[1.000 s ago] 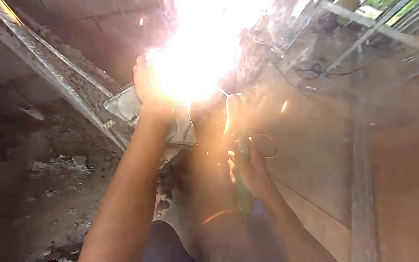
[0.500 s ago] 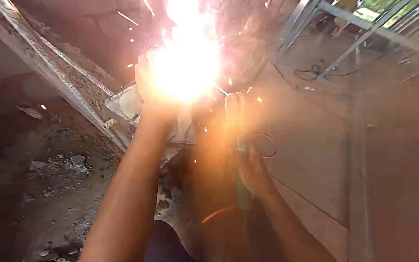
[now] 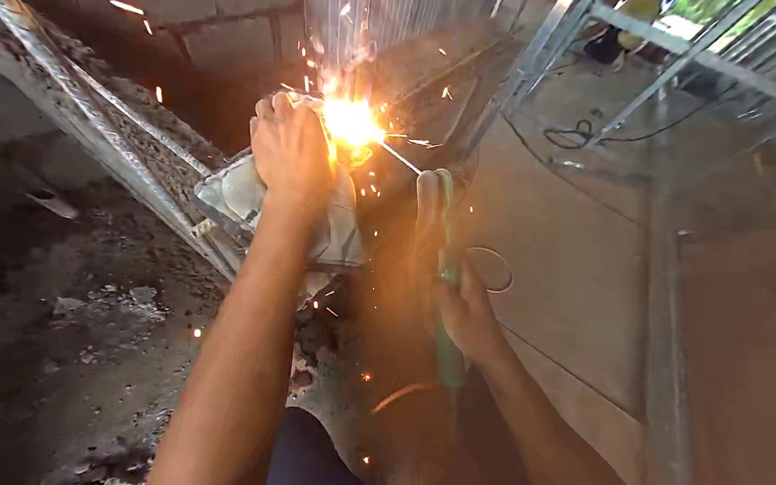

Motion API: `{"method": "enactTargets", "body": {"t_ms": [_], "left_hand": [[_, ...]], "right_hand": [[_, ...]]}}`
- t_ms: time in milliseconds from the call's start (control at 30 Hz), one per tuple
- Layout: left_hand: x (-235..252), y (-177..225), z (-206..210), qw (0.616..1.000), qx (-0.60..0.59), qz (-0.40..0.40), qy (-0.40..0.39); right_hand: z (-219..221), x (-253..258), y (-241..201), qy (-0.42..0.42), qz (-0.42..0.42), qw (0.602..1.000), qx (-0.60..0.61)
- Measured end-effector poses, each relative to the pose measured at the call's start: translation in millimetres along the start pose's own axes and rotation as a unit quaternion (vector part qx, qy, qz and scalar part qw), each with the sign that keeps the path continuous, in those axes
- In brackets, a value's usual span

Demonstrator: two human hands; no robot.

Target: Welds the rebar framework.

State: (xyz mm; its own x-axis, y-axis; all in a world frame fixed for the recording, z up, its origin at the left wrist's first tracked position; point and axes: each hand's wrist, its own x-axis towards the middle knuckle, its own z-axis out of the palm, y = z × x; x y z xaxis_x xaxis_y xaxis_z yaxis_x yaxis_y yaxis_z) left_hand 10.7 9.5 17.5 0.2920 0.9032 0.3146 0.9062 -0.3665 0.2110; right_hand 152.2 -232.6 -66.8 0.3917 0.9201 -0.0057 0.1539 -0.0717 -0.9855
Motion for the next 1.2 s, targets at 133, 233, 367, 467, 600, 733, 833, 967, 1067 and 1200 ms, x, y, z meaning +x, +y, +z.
{"method": "enactTargets", "body": {"t_ms": [133,233,367,467,600,733,833,967,1067,1200], "left_hand": [[-13.6,-5.7,5.8,0.999,-0.036,0.013,0.014],[-59.9,-15.6,9.8,0.985,-0.173,0.024,0.005],[-8.9,-2.1,2.2,1.000,-0.012,0.009,0.007],[-0.2,0.2,1.3,1.000,0.006,-0.013,-0.004],[-2.2,-9.3,11.4,0.996,-0.073,-0.045,0.023],[-1.2,-2.6,-0.7,1.000,-0.024,0.002,-0.006],[-1.1,-2.9,1.8,1.000,-0.016,0.007,-0.001],[-4.9,-7.9,14.3,0.999,-0.027,-0.009,0.025],[-0.1,-1.3,-0.3,1.000,-0.011,0.003,-0.006],[2.6,-1.1,-0.4,1.000,-0.019,0.001,-0.005]], "right_hand": [[0.4,0.4,-2.5,0.003,0.008,1.000,0.002],[0.6,1.7,-2.9,0.006,0.000,1.000,0.003],[1.2,2.6,-1.0,0.006,0.007,1.000,0.006],[1.3,2.8,0.1,0.002,0.002,1.000,0.011],[1.5,4.3,-0.4,0.004,-0.009,1.000,-0.002],[2.9,4.3,-0.6,-0.002,-0.004,1.000,0.008],[3.2,4.0,-2.3,-0.002,0.001,1.000,0.013],[2.7,4.8,-1.9,-0.003,-0.009,1.000,-0.003],[3.1,5.6,-0.6,-0.003,-0.002,1.000,0.004],[4.6,5.8,-0.2,-0.002,-0.005,1.000,0.017]]}}
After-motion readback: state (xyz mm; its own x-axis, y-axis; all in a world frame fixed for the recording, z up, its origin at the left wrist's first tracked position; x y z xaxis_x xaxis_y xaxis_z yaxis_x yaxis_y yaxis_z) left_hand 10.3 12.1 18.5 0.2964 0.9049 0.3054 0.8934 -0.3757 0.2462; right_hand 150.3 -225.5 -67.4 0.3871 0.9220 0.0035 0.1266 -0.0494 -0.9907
